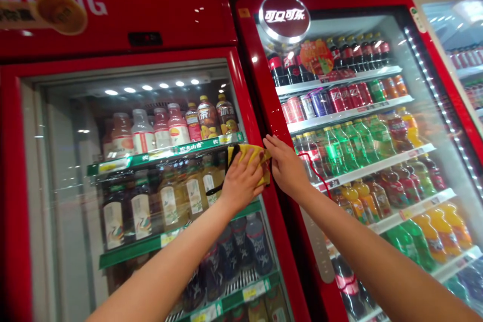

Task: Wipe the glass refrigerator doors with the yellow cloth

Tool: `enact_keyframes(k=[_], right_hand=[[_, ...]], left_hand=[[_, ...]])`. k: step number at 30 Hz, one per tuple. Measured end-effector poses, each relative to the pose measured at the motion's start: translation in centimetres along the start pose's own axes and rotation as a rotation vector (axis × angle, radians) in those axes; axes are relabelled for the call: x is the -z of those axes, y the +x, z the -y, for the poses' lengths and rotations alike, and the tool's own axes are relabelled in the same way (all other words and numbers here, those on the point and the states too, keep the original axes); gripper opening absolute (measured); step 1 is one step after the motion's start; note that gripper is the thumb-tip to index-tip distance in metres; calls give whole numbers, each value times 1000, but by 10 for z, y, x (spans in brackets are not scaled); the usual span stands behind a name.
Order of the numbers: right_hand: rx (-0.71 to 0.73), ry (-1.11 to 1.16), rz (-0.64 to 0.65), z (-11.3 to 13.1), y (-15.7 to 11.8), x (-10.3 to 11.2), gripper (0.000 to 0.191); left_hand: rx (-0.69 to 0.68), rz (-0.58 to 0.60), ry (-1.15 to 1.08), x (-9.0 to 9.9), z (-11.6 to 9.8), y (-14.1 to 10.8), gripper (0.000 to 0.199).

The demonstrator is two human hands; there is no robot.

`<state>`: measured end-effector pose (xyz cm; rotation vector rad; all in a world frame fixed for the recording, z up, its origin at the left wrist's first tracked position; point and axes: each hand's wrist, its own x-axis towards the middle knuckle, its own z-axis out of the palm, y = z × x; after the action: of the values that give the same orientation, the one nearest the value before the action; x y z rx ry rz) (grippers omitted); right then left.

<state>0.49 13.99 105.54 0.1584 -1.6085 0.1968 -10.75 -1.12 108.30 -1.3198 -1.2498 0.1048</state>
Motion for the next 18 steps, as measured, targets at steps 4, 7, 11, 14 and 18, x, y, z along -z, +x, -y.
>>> enact_keyframes(k=[4,7,11,14,18], right_hand=[[35,31,42,12,9,-13,62],[92,46,94,20,5,-17,67],[97,46,88,23,2,-21,62],[96,51,77,31,9,-34,62],[162,42,108,46,14,-53,67]], left_hand=[[133,-28,33,11,29,7,61],[331,-98,90,22,46,-6,65],[307,-59,121,20,24,-41,68],[140,30,102,19,19,-49,64],[239,9,128,33,56,-47,65]])
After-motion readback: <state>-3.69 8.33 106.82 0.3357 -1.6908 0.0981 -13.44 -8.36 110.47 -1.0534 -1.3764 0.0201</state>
